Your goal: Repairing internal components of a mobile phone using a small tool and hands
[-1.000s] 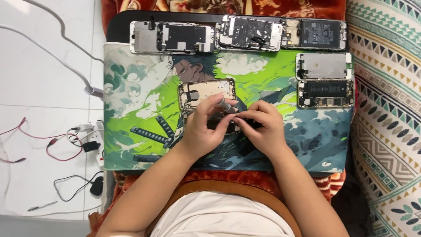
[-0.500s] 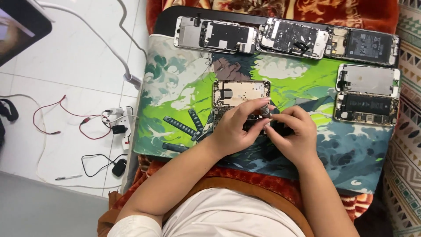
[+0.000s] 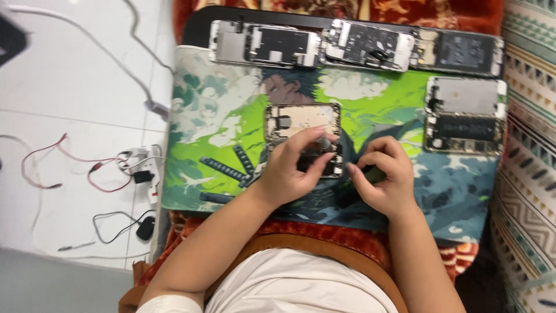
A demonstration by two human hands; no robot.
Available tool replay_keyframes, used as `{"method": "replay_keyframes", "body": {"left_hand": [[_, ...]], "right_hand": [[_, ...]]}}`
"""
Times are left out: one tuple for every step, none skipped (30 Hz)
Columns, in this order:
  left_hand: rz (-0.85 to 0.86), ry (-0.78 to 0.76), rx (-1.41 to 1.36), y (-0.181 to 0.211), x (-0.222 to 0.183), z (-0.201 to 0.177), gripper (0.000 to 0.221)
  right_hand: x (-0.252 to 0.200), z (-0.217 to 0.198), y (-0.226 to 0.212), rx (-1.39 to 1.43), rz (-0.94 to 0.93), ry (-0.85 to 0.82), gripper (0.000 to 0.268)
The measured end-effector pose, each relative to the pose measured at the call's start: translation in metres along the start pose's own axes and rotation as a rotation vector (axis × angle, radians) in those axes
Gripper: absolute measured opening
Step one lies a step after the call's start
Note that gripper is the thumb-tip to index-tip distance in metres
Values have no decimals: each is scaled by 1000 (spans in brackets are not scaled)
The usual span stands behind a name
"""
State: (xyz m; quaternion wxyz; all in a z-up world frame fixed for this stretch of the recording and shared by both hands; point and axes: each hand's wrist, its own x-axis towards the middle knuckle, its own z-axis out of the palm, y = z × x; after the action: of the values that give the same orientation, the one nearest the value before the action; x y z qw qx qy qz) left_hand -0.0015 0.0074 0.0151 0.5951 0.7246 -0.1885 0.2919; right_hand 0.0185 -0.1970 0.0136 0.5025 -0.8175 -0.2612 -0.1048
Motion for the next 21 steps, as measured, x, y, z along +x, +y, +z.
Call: {"method": "replay_keyframes", "body": {"left_hand": [[-4, -10, -20, 1, 0, -1, 49], [14, -30, -3, 1, -1, -2, 48], [32, -52, 13, 1, -1, -3, 48], [28, -62, -8, 2, -1, -3, 48], [37, -110, -8, 3, -1, -4, 49], [47, -157, -8, 5, -1, -6, 49], [44, -162, -20, 4, -2, -5, 49], [76, -197, 22, 4, -3, -4, 48], [110, -231, 70, 4, -4, -4, 46], [109, -235, 64, 4, -5, -2, 46], [115, -250, 89, 4, -5, -1, 46], [121, -265, 113, 4, -6, 0, 47], [120, -268, 113, 3, -7, 0, 47], [117, -274, 130, 3, -8, 0, 45], [114, -280, 147, 2, -9, -1, 44], [114, -283, 148, 1, -9, -1, 44], [108, -291, 149, 1, -9, -1, 45], [101, -300, 150, 1, -9, -1, 46], [102, -302, 149, 1, -9, 0, 46], [101, -309, 154, 1, -8, 0, 45], [101, -315, 159, 1, -8, 0, 44]], "right_hand": [[-2, -1, 4, -16, 14, 8, 17], [-4, -2, 9, 13, 6, 38, 24], [-6, -3, 14, 41, -1, 68, 32], [-7, -3, 15, 25, 14, 78, 32], [-6, -4, 17, 16, -1, 96, 35], [-5, -5, 19, 6, -17, 114, 37], [-2, -5, 15, -3, -8, 118, 37], [1, -6, 11, -3, -9, 85, 9], [5, -5, 7, 3, -13, 51, 26], [6, -8, 3, -1, -8, 55, 26], [8, -9, -1, -41, -9, -25, 44], [10, -10, -6, -80, -10, -104, 62], [10, -10, -6, -79, -8, -102, 62], [10, -9, -7, -157, -12, -123, 65], [10, -8, -9, -236, -17, -144, 69], [9, -7, -7, -234, -16, -143, 69], [8, -7, -5, -295, -3, -156, 68], [6, -6, -3, -356, 11, -170, 66], [5, -5, -3, -357, 13, -169, 66], [4, -4, -2, -378, 14, -164, 62], [4, -3, -1, -399, 14, -160, 59]]}}
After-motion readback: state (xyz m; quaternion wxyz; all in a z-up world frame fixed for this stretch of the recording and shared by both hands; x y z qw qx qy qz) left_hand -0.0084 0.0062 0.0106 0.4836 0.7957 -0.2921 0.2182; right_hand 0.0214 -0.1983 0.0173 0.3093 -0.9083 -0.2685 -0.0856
